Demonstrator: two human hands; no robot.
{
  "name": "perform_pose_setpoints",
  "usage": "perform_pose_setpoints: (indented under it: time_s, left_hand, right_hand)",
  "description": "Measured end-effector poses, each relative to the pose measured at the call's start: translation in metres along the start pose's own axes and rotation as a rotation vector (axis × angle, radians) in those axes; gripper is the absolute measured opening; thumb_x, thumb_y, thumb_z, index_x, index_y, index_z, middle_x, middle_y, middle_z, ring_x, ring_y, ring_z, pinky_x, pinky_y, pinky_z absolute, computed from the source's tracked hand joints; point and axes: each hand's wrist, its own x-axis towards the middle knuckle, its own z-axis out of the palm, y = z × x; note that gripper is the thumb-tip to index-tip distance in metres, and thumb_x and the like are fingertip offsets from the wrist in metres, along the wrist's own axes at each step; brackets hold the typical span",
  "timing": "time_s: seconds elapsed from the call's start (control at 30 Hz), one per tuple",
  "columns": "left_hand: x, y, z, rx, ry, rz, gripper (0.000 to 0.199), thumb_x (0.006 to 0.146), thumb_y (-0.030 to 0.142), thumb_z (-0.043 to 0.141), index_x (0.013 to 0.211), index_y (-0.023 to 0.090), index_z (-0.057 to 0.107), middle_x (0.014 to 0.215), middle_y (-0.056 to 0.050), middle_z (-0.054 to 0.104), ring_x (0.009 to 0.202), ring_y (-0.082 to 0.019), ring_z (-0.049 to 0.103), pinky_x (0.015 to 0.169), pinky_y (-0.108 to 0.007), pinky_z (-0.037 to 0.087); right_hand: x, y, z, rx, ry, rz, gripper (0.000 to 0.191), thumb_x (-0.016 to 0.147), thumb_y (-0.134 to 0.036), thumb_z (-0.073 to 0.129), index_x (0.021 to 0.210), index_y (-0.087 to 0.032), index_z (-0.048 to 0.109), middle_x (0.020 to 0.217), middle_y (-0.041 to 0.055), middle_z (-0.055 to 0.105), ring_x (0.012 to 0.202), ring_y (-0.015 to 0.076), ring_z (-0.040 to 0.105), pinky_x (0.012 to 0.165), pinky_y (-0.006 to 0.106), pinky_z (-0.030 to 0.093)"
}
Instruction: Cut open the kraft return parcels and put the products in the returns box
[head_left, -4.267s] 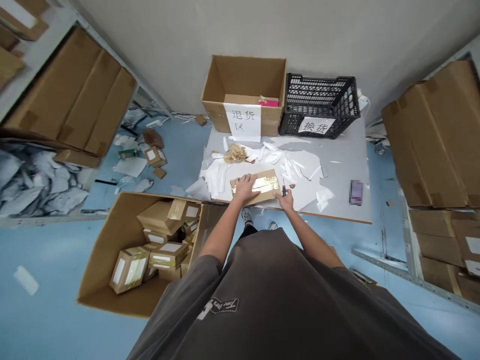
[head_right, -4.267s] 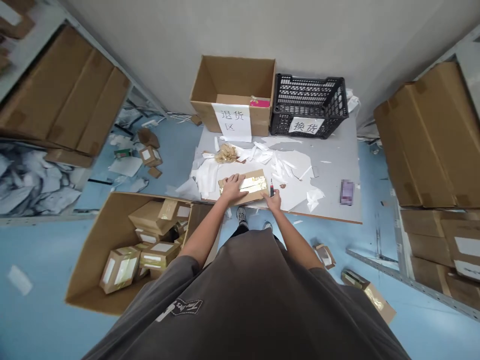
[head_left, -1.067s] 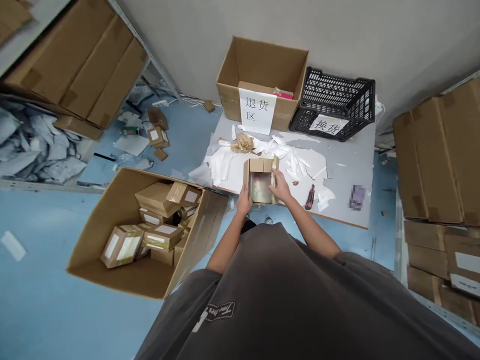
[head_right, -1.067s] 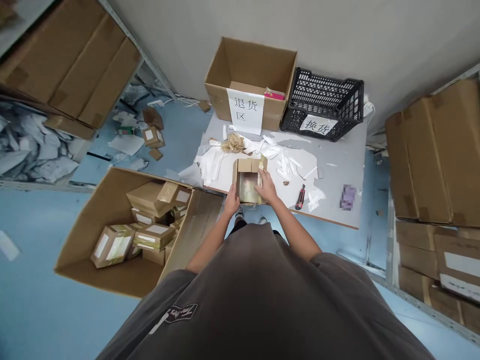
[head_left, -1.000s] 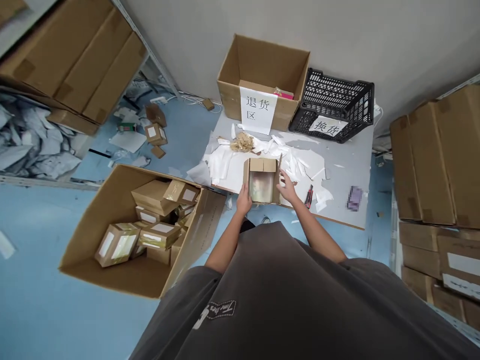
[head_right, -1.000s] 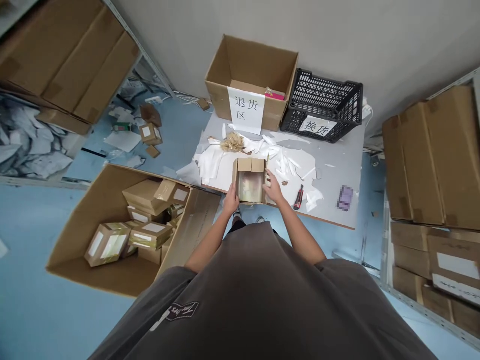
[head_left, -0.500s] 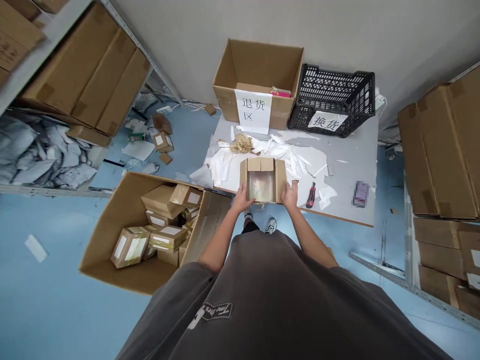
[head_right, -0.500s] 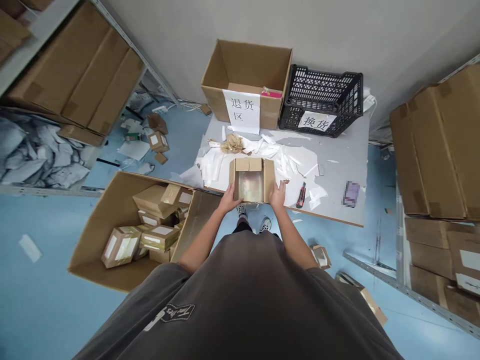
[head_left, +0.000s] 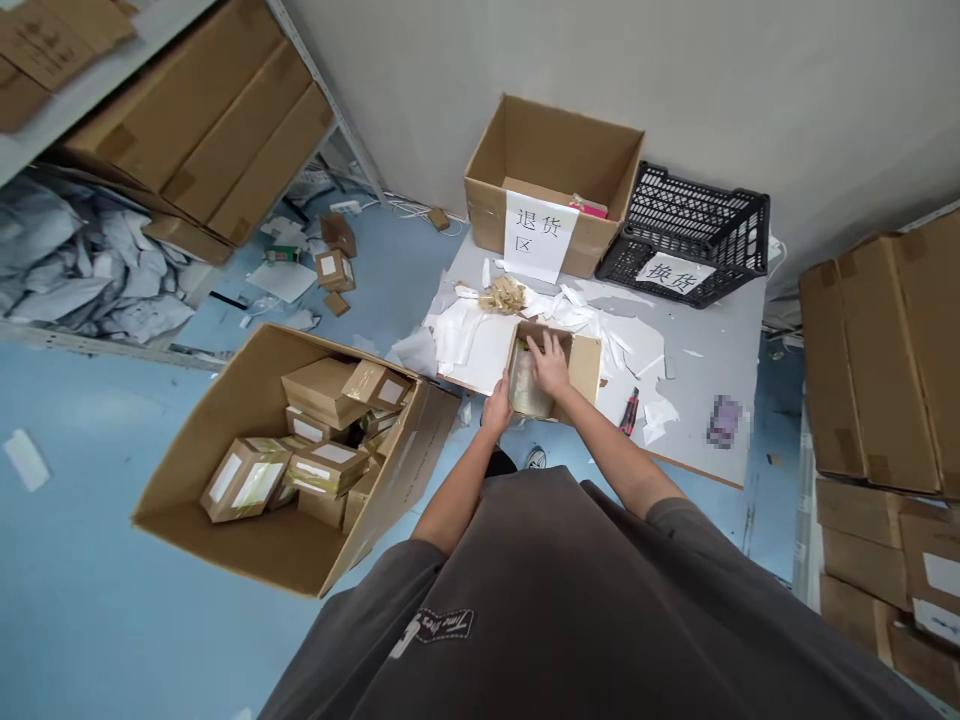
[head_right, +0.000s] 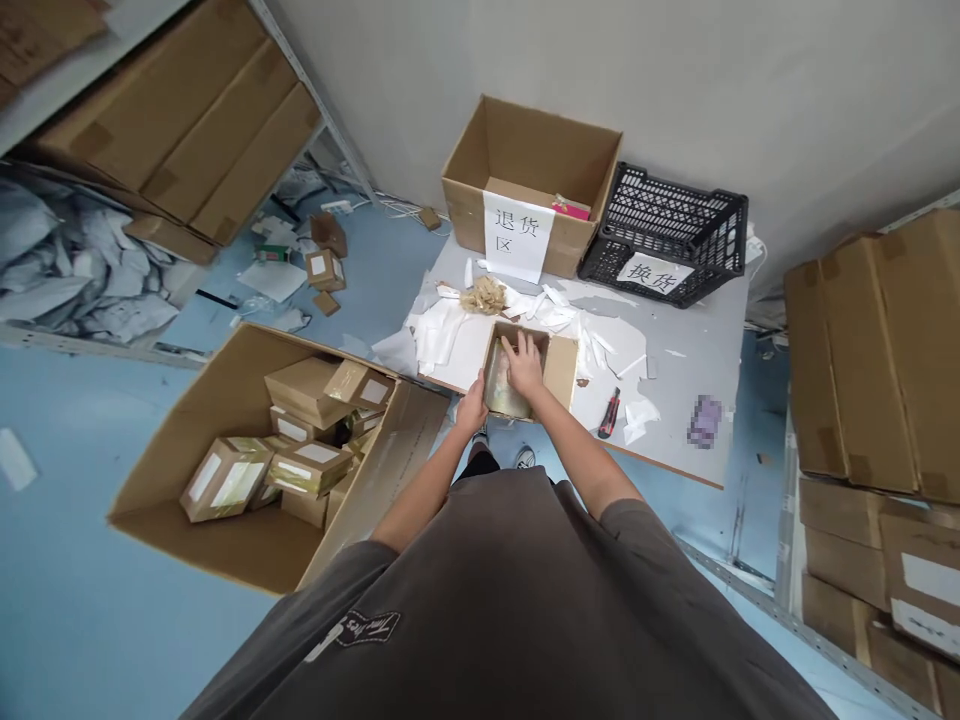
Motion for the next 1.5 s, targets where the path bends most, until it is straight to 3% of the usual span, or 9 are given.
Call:
perform_pose_setpoints:
  time_s: [0.2,0.4,0.57,0.77,0.9,1.07,1.2,1.33,1.5]
  left_hand:
    - [0.017,-0.031,-0.026,-0.101,0.086,0.022,0.102,0.085,0.005,0.05,0.181,0.023,0.019,0.172,-0.012,0.051,0.152,-0.031,0.057,0.123,-0.044,0.05]
    - [0.041,-0.064,-0.057,-0.102,0.126,-0.094,0.094,0.09,0.007,0.051,0.179,0.022,0.028,0.174,-0.012,0.05,0.149,-0.034,0.06,0.121,-0.045,0.051]
    - [0.044,-0.07,-0.064,-0.112,0.126,-0.088,0.095,0.087,0.007,0.051,0.178,0.022,0.031,0.174,-0.011,0.05,0.151,-0.033,0.059,0.122,-0.044,0.052]
    - [0.042,-0.077,-0.077,-0.152,0.169,-0.047,0.09,0.091,0.007,0.048,0.178,0.02,0.031,0.173,-0.011,0.05,0.156,-0.03,0.053,0.127,-0.044,0.048]
    - [0.048,-0.079,-0.093,-0.085,0.151,-0.132,0.085,0.095,0.005,0.045,0.178,0.013,0.028,0.177,-0.015,0.044,0.158,-0.032,0.051,0.128,-0.045,0.046]
    - [0.059,-0.078,-0.106,-0.015,0.06,-0.171,0.091,0.097,0.005,0.044,0.181,0.021,0.015,0.179,-0.012,0.041,0.157,-0.031,0.052,0.124,-0.045,0.051]
    - [0.057,-0.078,-0.107,0.007,0.022,-0.197,0.094,0.097,0.005,0.043,0.182,0.026,0.011,0.179,-0.011,0.041,0.149,-0.032,0.061,0.117,-0.044,0.056]
    - [0.053,-0.073,-0.106,0.023,-0.022,-0.212,0.094,0.096,0.004,0.045,0.182,0.026,0.013,0.181,-0.011,0.037,0.141,-0.034,0.067,0.111,-0.043,0.06]
    - [0.051,-0.068,-0.106,0.037,-0.013,-0.236,0.098,0.094,0.003,0.045,0.182,0.027,0.009,0.182,-0.011,0.034,0.129,-0.033,0.074,0.106,-0.042,0.062]
  right_hand:
    - [0.086,0.006,-0.007,-0.088,-0.07,-0.056,0.098,0.092,-0.027,0.073,0.179,-0.021,0.028,0.187,0.0204,0.012,0.171,0.0466,0.01,0.13,0.069,0.024]
    - [0.156,-0.028,0.015,-0.071,-0.176,-0.037,0.097,0.095,-0.031,0.072,0.179,-0.022,0.025,0.185,0.0214,0.018,0.168,0.0458,0.019,0.131,0.071,0.017]
    - [0.16,-0.038,0.005,0.042,-0.143,-0.029,0.088,0.093,-0.024,0.069,0.175,-0.02,0.036,0.182,0.021,0.028,0.167,0.0444,0.023,0.131,0.071,0.02]
    - [0.118,-0.032,0.0,0.339,0.22,-0.039,0.068,0.097,-0.02,0.056,0.165,-0.016,0.051,0.167,0.0199,0.05,0.157,0.0352,0.043,0.13,0.055,0.038]
    - [0.11,-0.058,0.024,0.37,-0.038,-0.086,0.064,0.096,-0.024,0.064,0.159,-0.015,0.057,0.156,0.0195,0.059,0.146,0.0334,0.056,0.126,0.048,0.044]
    - [0.159,-0.087,0.056,0.172,-0.319,-0.016,0.094,0.092,-0.034,0.081,0.173,-0.014,0.037,0.18,0.024,0.029,0.169,0.0373,0.025,0.133,0.049,0.032]
    - [0.202,-0.089,0.08,0.087,-0.477,0.039,0.114,0.088,-0.041,0.088,0.179,-0.023,0.021,0.182,0.0259,0.022,0.17,0.0403,0.019,0.13,0.057,0.033]
    - [0.217,-0.085,0.101,0.027,-0.519,0.06,0.128,0.081,-0.045,0.095,0.179,-0.025,0.016,0.181,0.0294,0.017,0.169,0.0442,0.018,0.128,0.06,0.031]
    - [0.219,-0.082,0.106,0.02,-0.495,0.047,0.132,0.07,-0.046,0.103,0.176,-0.02,0.028,0.175,0.0283,0.027,0.163,0.044,0.028,0.125,0.049,0.038]
